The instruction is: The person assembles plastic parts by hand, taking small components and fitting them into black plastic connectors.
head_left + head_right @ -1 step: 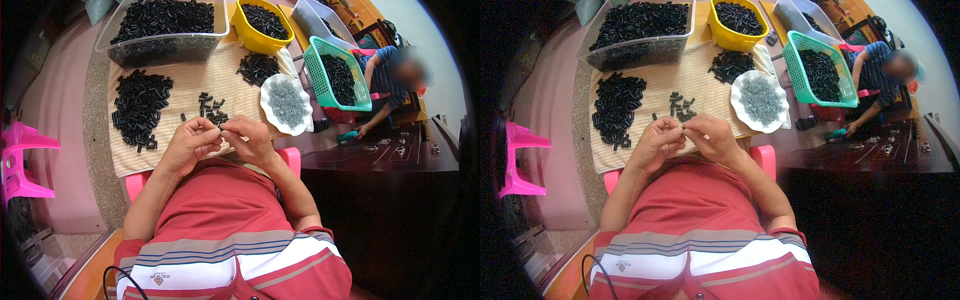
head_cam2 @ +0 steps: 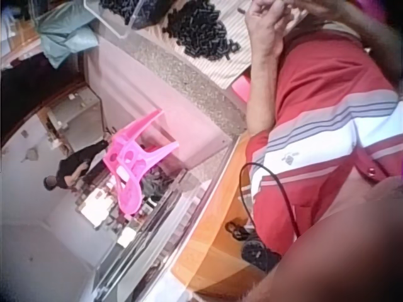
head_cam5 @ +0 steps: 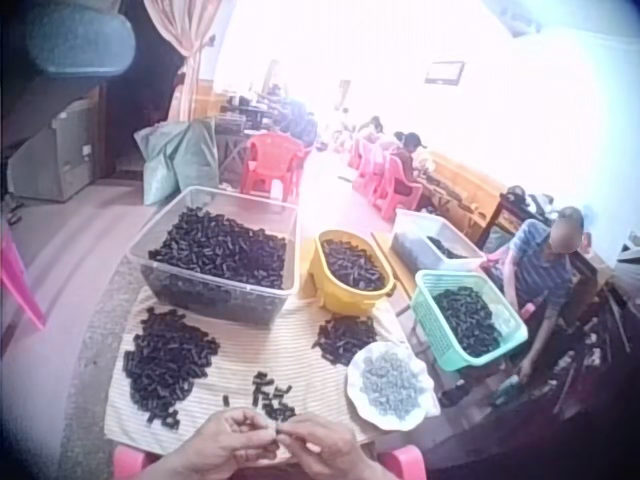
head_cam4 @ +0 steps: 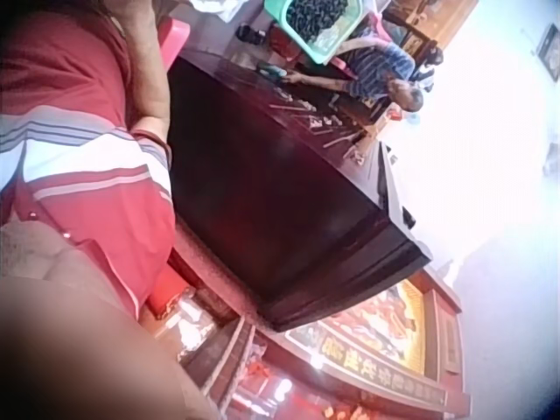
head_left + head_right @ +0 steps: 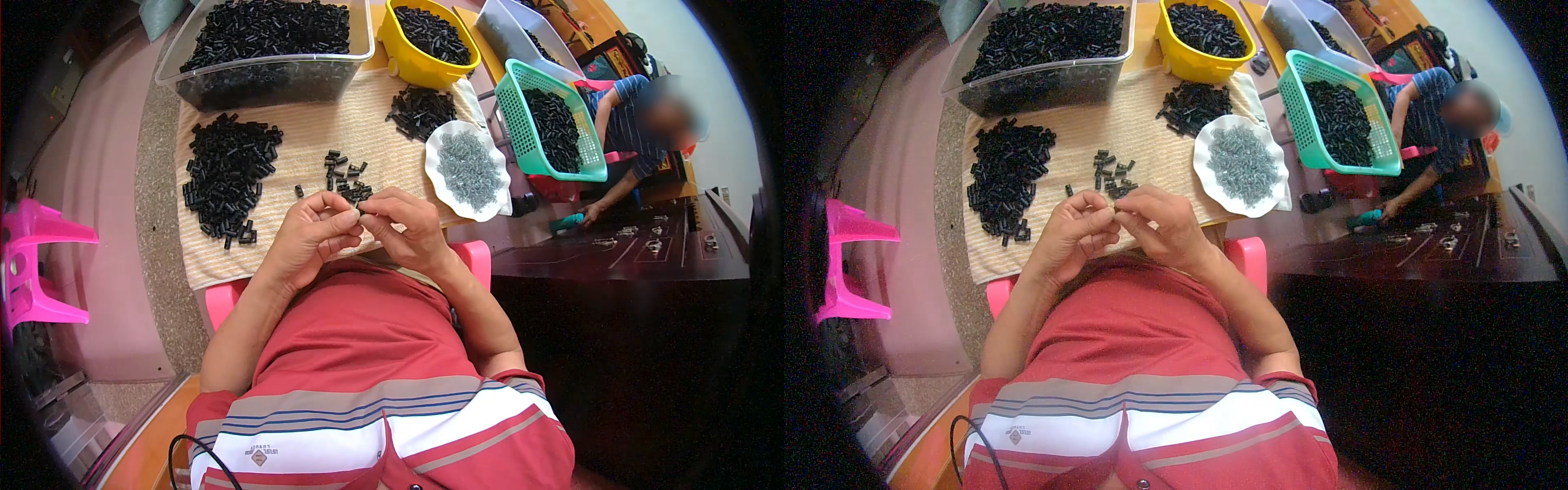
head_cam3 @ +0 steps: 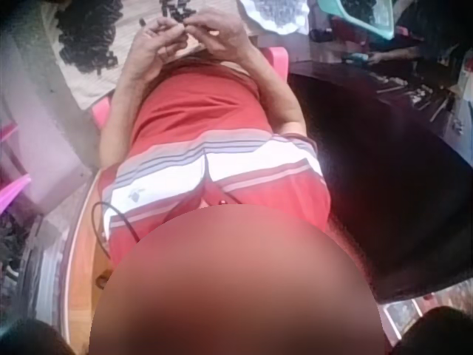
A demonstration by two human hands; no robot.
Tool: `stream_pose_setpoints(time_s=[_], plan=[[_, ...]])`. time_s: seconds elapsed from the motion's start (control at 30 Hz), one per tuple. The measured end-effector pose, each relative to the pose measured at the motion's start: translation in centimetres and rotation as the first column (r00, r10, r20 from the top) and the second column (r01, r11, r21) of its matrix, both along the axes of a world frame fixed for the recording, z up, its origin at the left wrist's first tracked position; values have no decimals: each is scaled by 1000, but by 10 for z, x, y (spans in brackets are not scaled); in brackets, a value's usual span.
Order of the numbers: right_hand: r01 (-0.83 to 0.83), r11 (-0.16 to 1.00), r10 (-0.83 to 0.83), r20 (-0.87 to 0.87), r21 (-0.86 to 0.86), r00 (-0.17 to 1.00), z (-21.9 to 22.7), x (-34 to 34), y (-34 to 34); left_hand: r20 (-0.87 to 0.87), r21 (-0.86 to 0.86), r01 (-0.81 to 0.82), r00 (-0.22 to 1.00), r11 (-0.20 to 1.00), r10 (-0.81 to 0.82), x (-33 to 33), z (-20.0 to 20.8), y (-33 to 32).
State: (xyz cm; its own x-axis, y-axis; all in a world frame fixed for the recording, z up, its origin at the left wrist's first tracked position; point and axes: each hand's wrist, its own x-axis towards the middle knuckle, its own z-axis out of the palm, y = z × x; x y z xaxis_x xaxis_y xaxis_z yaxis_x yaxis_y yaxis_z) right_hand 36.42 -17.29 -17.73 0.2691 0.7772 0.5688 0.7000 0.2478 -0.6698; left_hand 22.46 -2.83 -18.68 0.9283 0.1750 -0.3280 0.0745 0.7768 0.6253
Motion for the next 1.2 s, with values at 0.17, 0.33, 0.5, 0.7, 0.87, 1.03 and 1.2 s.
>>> stream_pose_setpoints(time_s=[0.17,0.33,0.5,0.7,0.87,1.03,1.2], plan=[[-2,995,-2,-44,-104,999,6,-7,-5,52,42,-12,999,999,10,0,2,-4],[26,990,-18,56,-141,998,7,-7,-7,34,100,-7,999,995,4,0,-2,-4],[35,992,-17,137,-125,990,7,-7,-8,12,94,-5,1000,996,4,0,1,-5],[45,990,-25,145,-136,989,5,-10,-12,25,36,18,1000,999,-19,0,-4,-5],[62,998,-57,212,-18,976,2,-11,-13,43,-15,8,999,1000,-8,-1,-4,-8],[86,996,-79,182,-32,980,6,-15,-14,37,-27,8,999,1000,-7,-1,-4,-11],[88,996,-85,124,-15,989,5,-15,-12,48,-26,17,999,1000,-16,-1,-3,-10]])
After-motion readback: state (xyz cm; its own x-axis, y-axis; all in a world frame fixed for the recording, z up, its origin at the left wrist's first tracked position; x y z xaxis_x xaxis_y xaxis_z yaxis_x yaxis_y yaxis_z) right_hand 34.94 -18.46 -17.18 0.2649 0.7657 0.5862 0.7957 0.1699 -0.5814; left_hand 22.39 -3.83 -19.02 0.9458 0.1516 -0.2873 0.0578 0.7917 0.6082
